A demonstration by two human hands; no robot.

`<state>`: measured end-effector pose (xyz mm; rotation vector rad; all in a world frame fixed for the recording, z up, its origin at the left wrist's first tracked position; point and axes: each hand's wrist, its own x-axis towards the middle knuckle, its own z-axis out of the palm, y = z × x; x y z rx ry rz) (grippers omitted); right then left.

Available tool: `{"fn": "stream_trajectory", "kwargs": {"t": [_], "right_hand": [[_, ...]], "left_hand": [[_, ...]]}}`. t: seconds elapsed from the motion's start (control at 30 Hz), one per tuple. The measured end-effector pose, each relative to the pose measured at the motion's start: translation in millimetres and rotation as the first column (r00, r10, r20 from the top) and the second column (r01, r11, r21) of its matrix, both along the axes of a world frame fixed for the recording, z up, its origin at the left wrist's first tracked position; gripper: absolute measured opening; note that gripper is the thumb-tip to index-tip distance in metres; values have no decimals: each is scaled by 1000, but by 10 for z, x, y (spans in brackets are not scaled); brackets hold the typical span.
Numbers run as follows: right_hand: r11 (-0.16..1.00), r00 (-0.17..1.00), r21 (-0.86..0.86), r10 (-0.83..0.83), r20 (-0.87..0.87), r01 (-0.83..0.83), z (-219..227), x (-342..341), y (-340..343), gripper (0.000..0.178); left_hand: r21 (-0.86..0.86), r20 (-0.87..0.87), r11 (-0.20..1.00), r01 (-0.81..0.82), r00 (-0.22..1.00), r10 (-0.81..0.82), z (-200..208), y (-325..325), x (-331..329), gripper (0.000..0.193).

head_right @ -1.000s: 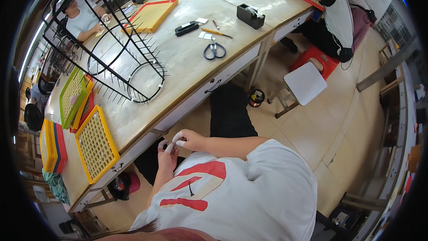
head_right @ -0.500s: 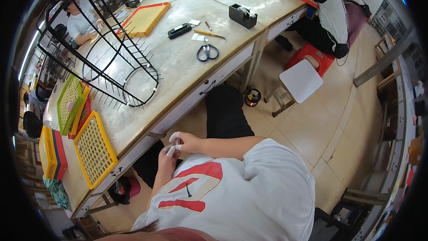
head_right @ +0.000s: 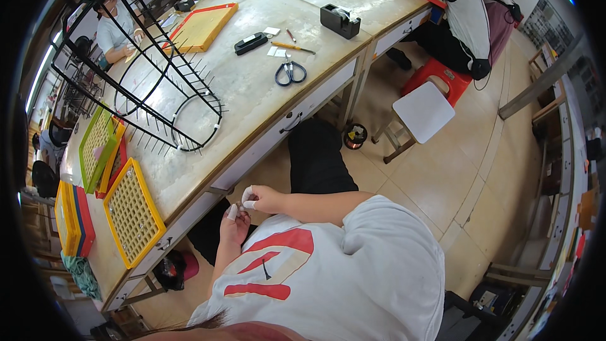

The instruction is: Assembling small components onto a wire frame while sitting at a workbench.

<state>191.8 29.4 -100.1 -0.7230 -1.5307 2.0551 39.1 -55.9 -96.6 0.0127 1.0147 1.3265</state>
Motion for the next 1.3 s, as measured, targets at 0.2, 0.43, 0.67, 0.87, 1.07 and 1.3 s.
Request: {"fn": "stream_trajectory", "kwargs": {"t": [0.2,0.43,0.67,0.87,1.07,1.3], "right_hand": [[999,997,16,28,72,-29,29,19,-2,11],[991,986,80,99,134,-110,11,18,4,12],[998,977,-41,48,210,-40,191,72,19,12],[995,987,75,48,155,-61,54,54,29,11],[969,954,175,121,274,-173,167,42,26,11],[974,947,197,40,320,-108,35,39,41,13]], "left_hand": [[195,-9,966,170,985,-171,105,-20,27,15],[245,-265,901,358,919,-293,168,-87,-49,18],[259,-273,931,257,944,-185,200,-70,-53,23],[336,-333,926,175,941,-58,329,-44,66,18],[245,-521,809,535,776,-355,168,-90,-182,15],[-201,-978,654,729,-110,-178,355,7,-198,16]]}}
